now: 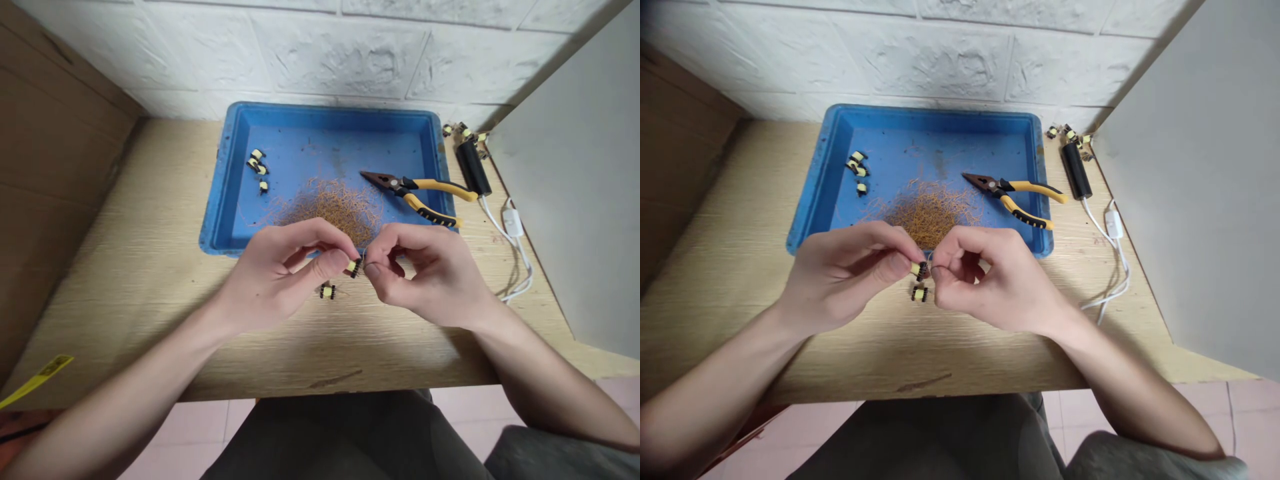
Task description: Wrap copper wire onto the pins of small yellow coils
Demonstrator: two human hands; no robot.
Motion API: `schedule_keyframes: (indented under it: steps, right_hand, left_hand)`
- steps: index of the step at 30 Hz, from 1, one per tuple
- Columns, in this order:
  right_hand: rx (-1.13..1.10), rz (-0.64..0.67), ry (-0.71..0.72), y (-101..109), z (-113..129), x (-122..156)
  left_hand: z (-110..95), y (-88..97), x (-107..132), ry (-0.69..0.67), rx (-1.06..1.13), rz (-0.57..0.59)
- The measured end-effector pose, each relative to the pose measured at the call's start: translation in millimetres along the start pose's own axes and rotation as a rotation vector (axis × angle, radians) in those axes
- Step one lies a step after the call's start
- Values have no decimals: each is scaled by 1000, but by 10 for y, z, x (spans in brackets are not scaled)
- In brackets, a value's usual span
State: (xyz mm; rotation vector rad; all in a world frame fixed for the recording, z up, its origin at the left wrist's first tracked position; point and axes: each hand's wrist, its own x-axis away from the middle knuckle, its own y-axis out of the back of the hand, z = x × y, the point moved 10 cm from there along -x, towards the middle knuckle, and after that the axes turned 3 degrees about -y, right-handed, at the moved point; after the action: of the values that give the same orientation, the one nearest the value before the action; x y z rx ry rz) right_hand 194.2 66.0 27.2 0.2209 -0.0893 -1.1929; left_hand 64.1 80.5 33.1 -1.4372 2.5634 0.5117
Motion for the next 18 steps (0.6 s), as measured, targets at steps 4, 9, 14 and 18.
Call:
schedule_keyframes:
  steps: [4, 9, 14, 18]
  right_hand:
    - [52, -6, 4, 3, 7, 1]
    - [70, -46, 36, 32, 67, -19]
    - [84, -62, 62, 35, 109, -31]
    - [64, -74, 29, 38, 63, -36]
  left_hand:
    - [36, -5, 23, 35, -12, -22]
    - [-26, 48, -7, -33, -33, -58]
    - [-76, 66, -16, -84, -76, -69]
    - [-111, 60, -9, -107, -142, -73]
